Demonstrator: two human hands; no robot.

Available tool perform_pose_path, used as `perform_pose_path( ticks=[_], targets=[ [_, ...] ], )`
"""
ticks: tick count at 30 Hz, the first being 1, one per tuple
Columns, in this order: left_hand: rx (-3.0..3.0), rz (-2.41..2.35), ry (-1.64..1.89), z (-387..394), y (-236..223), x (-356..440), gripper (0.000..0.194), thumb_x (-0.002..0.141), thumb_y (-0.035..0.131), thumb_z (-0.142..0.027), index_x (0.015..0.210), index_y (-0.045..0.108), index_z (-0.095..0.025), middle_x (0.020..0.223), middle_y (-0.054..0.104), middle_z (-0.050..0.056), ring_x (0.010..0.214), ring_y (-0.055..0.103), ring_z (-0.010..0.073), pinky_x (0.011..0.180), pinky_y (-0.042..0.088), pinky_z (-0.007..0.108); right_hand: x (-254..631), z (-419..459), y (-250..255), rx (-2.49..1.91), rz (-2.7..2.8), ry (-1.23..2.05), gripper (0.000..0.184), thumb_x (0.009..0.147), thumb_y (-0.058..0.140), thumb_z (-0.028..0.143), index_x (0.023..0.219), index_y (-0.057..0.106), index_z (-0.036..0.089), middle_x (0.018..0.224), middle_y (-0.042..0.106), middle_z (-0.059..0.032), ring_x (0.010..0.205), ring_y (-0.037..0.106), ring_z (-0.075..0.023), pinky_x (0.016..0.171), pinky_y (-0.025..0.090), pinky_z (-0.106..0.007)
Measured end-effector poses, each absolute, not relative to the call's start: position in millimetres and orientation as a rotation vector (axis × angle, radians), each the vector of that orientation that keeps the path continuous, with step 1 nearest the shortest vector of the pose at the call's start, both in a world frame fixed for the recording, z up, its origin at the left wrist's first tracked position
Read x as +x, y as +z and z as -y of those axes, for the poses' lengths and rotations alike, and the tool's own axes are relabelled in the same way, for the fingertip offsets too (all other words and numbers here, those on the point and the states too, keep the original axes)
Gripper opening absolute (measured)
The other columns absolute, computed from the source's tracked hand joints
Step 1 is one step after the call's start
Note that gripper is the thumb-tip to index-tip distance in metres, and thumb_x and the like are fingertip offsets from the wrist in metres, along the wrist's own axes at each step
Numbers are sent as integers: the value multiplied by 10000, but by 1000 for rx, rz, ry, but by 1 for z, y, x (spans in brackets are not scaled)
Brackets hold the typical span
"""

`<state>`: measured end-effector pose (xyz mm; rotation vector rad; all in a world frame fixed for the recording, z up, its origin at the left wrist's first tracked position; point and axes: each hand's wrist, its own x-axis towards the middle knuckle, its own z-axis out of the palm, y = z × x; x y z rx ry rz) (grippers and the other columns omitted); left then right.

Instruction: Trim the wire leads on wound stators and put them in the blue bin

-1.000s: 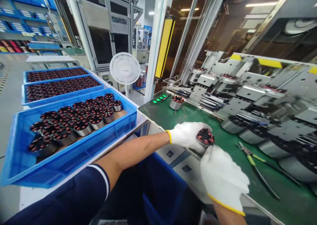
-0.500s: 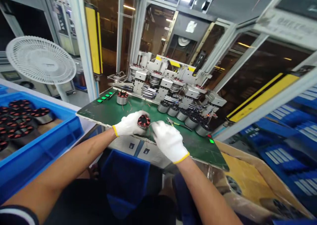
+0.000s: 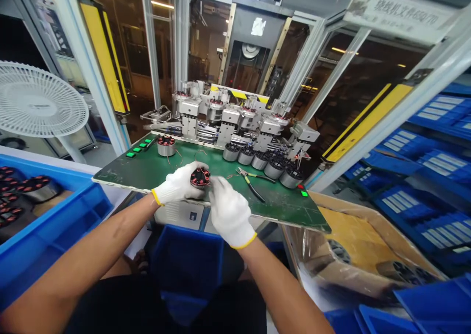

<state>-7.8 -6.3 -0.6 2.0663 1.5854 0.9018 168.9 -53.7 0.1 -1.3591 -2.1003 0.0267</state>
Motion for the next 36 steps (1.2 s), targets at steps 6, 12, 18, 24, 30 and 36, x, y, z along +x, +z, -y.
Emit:
perform_pose_path(
  ticks=[6, 12, 18, 24, 30, 36],
  targets=[
    [2178, -1260, 904, 0, 4, -16, 640, 537, 712, -310, 1146, 537, -221, 1068, 638, 26, 947, 619, 223, 851, 498, 328, 150, 55, -11, -1376, 1887, 577, 275, 912, 380, 320, 911, 604, 159, 698, 538, -46, 592, 500, -135, 551, 409, -230],
    [2208, -1158, 853, 0, 11, -20, 642, 529, 687, -223, 1151, 530, -203, 1100, 619, 17, 987, 598, 215, 894, 481, 336, 133, 55, -42, -464, 899, 1976, 247, 796, 579, 399, 782, 483, 171, 536, 149, 124, 400, 12, -19, 327, 87, -127],
    [2206, -1183, 732, 1, 16, -20, 652, 538, 649, -206, 1176, 517, -196, 1047, 631, 17, 954, 608, 214, 861, 494, 322, 118, 59, -64, -671, 857, 1671, 354, 802, 617, 480, 722, 524, 148, 519, 304, 94, 398, 194, -17, 343, 170, -131],
    [2203, -1169, 591, 0, 29, -22, 746, 532, 680, -252, 1248, 471, -231, 1132, 616, 6, 1030, 592, 230, 905, 474, 327, 111, 71, -96, -974, 1057, 1492, 397, 825, 522, 537, 722, 575, 158, 456, 367, 76, 331, 306, -56, 319, 236, -184],
    [2349, -1600, 379, 26, 49, -36, 1067, 493, 759, -420, 1429, 254, -337, 1361, 488, 67, 1181, 505, 360, 941, 428, 446, 167, 108, -102, -1294, 1363, 1337, 375, 844, 473, 482, 661, 572, 171, 455, 419, 49, 369, 367, -88, 357, 293, -205],
    [2215, -1831, 691, 35, 31, -9, 825, 625, 659, -588, 1355, 389, -315, 1299, 549, 79, 1152, 534, 342, 918, 435, 457, 212, 72, 7, -1166, 1828, 335, 359, 950, 366, 366, 1190, 580, 207, 956, 685, -39, 679, 608, -127, 705, 480, -238]
  ],
)
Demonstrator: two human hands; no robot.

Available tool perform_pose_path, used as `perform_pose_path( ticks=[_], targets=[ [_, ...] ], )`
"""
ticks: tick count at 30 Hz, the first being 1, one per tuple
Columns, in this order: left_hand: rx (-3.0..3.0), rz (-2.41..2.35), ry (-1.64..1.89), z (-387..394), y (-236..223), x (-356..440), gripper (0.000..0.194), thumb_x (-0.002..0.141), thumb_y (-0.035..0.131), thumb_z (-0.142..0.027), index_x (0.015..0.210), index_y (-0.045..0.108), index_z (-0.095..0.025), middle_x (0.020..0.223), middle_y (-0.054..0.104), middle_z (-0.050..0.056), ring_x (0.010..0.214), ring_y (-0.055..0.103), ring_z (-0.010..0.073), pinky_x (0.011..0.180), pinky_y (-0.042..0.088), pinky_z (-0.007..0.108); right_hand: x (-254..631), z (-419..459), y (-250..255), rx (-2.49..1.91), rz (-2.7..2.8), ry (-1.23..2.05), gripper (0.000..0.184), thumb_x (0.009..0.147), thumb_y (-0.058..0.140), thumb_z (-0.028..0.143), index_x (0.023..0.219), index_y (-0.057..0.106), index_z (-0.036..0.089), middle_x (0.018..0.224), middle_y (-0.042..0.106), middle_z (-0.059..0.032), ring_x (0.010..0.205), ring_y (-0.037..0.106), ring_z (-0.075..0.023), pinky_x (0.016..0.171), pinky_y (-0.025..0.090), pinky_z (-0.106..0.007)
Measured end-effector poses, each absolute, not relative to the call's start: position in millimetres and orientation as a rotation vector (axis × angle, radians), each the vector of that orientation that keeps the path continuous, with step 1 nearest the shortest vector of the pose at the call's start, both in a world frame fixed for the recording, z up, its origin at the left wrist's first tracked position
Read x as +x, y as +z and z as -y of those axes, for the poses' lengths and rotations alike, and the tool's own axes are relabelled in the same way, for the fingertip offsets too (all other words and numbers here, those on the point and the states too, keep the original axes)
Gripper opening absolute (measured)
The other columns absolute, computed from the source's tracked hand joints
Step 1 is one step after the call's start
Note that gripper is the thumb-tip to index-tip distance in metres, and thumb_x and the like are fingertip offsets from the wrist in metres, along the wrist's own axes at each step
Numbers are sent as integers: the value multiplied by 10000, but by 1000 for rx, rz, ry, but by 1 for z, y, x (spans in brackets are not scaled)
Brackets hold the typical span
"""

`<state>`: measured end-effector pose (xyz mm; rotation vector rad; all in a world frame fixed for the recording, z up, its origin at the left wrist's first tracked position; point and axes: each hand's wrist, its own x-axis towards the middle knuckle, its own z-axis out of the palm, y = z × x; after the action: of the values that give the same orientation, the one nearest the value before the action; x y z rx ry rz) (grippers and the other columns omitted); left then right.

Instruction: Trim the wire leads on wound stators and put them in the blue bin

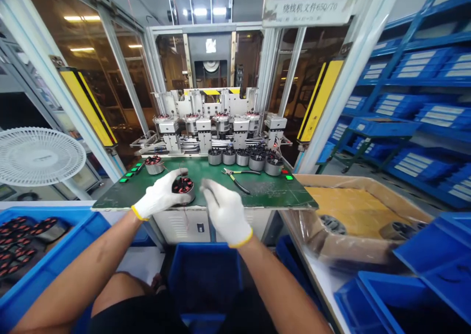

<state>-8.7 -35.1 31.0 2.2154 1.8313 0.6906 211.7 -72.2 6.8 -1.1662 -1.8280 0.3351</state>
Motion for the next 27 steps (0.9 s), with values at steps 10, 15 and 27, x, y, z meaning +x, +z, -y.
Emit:
perform_pose_path(
  ticks=[10, 15, 27],
  targets=[
    [2243, -1768, 670, 23, 23, 1, 628, 601, 695, -488, 1184, 552, -305, 1098, 667, 39, 981, 632, 291, 790, 498, 362, 174, 19, 45, -1153, 2636, -665, 326, 897, 306, 134, 1002, 612, 97, 900, 632, -172, 864, 604, -306, 667, 431, -388],
    [2209, -1760, 716, 24, 21, 2, 633, 607, 690, -448, 1208, 539, -316, 1168, 638, 20, 1041, 606, 273, 868, 477, 350, 183, 37, 39, -1232, 2616, -708, 316, 897, 277, 135, 955, 587, 116, 843, 624, -171, 818, 604, -300, 634, 399, -359],
    [2254, -1614, 717, 19, 19, -5, 644, 618, 695, -453, 1222, 519, -317, 1124, 639, 12, 992, 610, 249, 819, 490, 338, 180, 3, 37, -1244, 2258, 249, 365, 918, 436, 403, 1170, 582, 183, 1066, 659, -79, 917, 617, -191, 793, 453, -285]
  ],
)
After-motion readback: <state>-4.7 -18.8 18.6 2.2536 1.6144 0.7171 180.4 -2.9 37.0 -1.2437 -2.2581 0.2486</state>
